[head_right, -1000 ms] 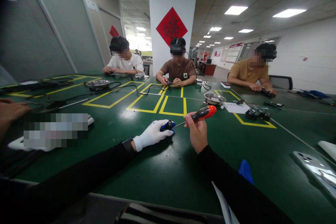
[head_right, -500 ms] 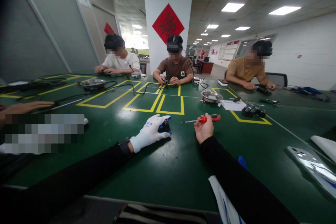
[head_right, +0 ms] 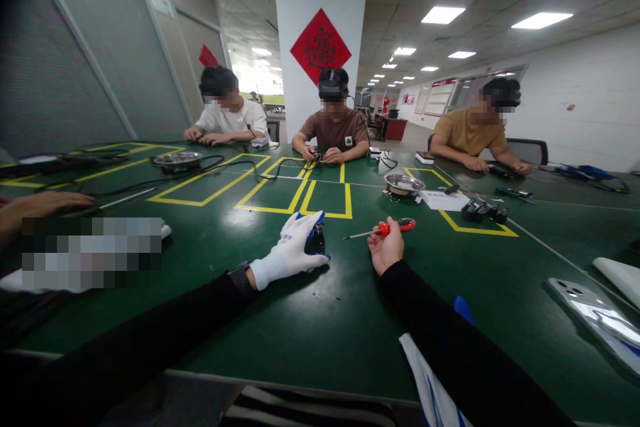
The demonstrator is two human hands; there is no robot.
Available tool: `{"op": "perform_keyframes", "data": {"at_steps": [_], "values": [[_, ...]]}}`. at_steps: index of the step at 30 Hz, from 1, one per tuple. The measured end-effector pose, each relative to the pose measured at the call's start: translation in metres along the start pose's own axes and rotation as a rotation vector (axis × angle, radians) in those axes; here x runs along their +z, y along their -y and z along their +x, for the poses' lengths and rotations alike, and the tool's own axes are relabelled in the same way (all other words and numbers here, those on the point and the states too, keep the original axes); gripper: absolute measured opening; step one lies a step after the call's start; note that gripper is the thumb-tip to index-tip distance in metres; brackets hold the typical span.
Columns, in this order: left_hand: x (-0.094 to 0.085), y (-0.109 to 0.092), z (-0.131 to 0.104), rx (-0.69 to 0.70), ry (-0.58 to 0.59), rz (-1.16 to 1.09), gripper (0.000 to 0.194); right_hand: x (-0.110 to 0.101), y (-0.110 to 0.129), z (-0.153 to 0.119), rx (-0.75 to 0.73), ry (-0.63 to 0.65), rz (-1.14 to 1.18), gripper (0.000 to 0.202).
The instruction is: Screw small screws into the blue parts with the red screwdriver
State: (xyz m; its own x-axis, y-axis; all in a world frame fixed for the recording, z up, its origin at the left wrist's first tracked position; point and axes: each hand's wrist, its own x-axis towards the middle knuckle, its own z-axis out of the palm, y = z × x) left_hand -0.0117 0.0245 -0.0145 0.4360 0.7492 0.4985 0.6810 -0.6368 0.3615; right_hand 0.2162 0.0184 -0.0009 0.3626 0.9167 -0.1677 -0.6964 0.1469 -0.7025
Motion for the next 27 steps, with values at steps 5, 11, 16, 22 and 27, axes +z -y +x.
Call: {"op": "perform_keyframes", "data": {"at_steps": [5, 11, 16, 22, 27], "values": [[-0.003, -0.001, 0.0, 0.002, -0.002, 0.003, 0.078, -0.001, -0.001, 0.0, 0.02, -0.002, -0.018, 0.021], [-0.005, 0.003, 0.0, -0.027, -0.003, 0.079, 0.088, 0.0, -0.001, 0.002, 0.035, 0.003, -0.027, 0.024], [0.0, 0.007, -0.001, -0.079, 0.005, 0.104, 0.046, -0.002, -0.001, 0.003, 0.044, 0.005, -0.027, 0.022], [-0.006, 0.013, 0.012, -0.194, -0.235, -0.058, 0.047, -0.002, -0.001, 0.003, 0.035, 0.006, -0.035, 0.02], [-0.044, 0.079, 0.026, -0.397, -0.41, -0.281, 0.033, -0.001, -0.001, 0.001, 0.028, 0.021, -0.042, 0.02]]}}
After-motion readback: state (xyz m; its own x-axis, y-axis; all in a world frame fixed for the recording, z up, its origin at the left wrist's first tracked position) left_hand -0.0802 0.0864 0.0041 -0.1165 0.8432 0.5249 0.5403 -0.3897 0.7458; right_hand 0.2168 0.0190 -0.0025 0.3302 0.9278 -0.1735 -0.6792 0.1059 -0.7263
